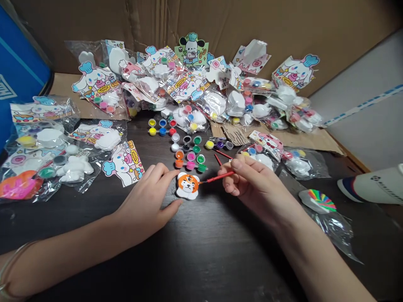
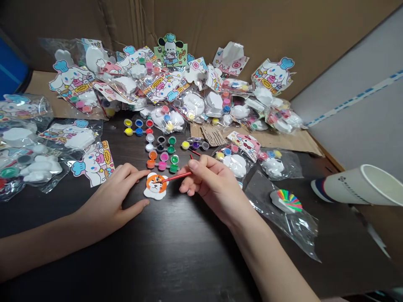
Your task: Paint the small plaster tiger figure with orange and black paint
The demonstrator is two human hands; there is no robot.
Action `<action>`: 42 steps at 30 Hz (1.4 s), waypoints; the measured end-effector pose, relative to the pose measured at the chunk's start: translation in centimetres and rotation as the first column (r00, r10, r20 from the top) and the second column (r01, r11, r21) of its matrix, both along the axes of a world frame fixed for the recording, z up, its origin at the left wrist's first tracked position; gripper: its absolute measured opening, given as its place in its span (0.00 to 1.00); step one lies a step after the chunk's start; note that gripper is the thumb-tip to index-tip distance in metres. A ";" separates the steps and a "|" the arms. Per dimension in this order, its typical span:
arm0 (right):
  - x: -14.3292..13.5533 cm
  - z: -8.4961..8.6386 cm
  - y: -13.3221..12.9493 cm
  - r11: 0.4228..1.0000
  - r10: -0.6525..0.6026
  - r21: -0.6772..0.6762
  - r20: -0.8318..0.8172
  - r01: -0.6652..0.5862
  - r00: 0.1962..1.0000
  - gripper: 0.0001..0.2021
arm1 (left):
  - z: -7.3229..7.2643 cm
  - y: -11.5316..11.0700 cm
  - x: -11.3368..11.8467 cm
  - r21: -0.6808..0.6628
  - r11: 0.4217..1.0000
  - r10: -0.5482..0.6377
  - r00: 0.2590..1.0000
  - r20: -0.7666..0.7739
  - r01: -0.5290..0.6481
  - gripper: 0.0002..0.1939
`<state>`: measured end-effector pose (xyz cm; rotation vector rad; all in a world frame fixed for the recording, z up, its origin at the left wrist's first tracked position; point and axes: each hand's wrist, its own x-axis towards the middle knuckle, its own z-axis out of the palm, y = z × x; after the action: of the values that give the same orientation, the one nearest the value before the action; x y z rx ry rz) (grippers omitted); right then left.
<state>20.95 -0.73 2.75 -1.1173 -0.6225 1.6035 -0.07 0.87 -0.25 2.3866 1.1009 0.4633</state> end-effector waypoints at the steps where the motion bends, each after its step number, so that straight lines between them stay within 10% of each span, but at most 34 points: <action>1: 0.1 0.0 0.0 1.000 0.018 -0.017 -0.017 -0.018 1.000 0.22 | 0.0 0.0 0.0 -0.001 1.000 0.001 1.000 0.001 -0.001 0.20; 12: 0.4 -0.1 0.0 0.994 0.070 -0.066 -0.170 -0.082 0.983 0.15 | 0.0 0.0 -0.1 0.004 1.000 0.004 1.000 0.014 -0.004 0.20; 42: 0.6 -0.2 -0.2 0.996 0.079 0.042 0.071 -0.082 0.994 0.15 | -0.2 0.0 -0.1 -0.019 1.000 0.023 1.000 0.008 -0.023 0.20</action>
<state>21.55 -0.89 2.56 -1.1308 -0.7547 1.6165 -0.19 0.85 -0.47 2.3563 1.1255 0.4685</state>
